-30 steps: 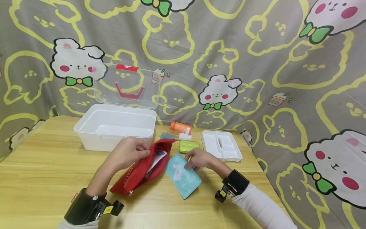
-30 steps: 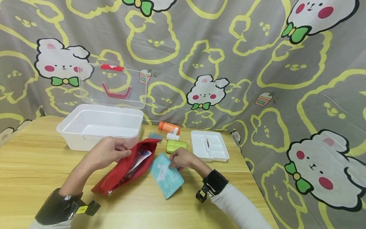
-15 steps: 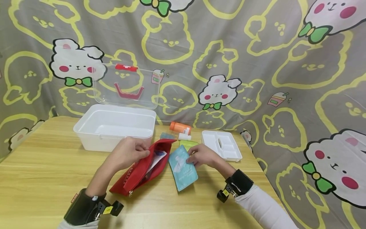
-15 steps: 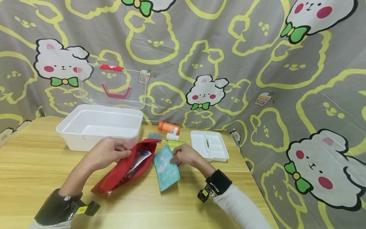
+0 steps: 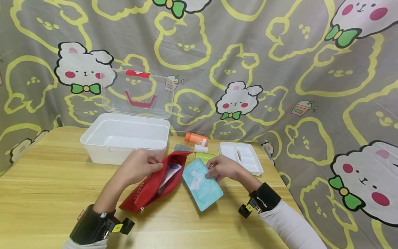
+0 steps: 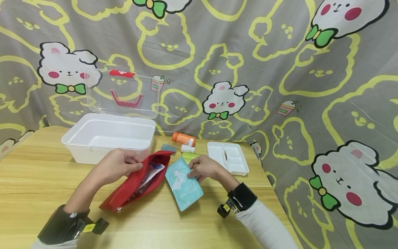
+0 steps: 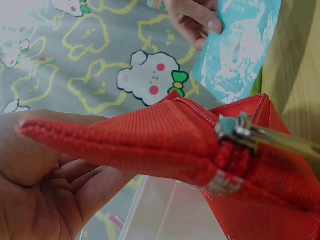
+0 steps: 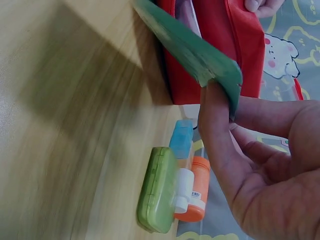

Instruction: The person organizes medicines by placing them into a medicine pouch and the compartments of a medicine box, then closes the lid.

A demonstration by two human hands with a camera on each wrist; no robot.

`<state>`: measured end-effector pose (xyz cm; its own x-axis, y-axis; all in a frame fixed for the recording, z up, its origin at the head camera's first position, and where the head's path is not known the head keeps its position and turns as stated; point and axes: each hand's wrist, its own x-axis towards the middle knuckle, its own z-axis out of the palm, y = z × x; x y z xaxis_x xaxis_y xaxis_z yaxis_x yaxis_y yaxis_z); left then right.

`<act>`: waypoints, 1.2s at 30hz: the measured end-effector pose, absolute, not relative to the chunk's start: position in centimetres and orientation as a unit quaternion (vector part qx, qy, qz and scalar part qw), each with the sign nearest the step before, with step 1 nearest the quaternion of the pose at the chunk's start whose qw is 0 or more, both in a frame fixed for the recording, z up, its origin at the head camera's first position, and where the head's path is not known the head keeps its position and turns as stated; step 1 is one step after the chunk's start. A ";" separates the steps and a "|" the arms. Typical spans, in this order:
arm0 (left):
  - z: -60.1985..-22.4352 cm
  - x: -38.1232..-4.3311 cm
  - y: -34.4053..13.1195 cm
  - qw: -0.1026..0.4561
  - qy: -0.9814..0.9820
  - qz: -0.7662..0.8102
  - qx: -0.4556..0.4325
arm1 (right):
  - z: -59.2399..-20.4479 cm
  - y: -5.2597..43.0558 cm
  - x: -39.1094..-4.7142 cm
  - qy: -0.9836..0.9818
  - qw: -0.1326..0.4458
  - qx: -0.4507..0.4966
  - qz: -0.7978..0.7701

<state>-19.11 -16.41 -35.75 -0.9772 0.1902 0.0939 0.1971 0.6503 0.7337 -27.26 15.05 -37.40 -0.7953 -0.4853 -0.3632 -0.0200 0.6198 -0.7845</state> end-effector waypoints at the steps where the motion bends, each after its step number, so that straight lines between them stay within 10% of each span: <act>1: -35.8 -19.1 -16.4 0.004 -0.909 -0.404 -0.107 | -37.4 15.1 -27.3 0.854 0.286 -0.150 -0.408; 36: -35.7 -19.1 -16.3 -0.002 -0.906 -0.412 -0.099 | -37.7 11.6 -26.1 0.792 0.292 -0.167 -0.509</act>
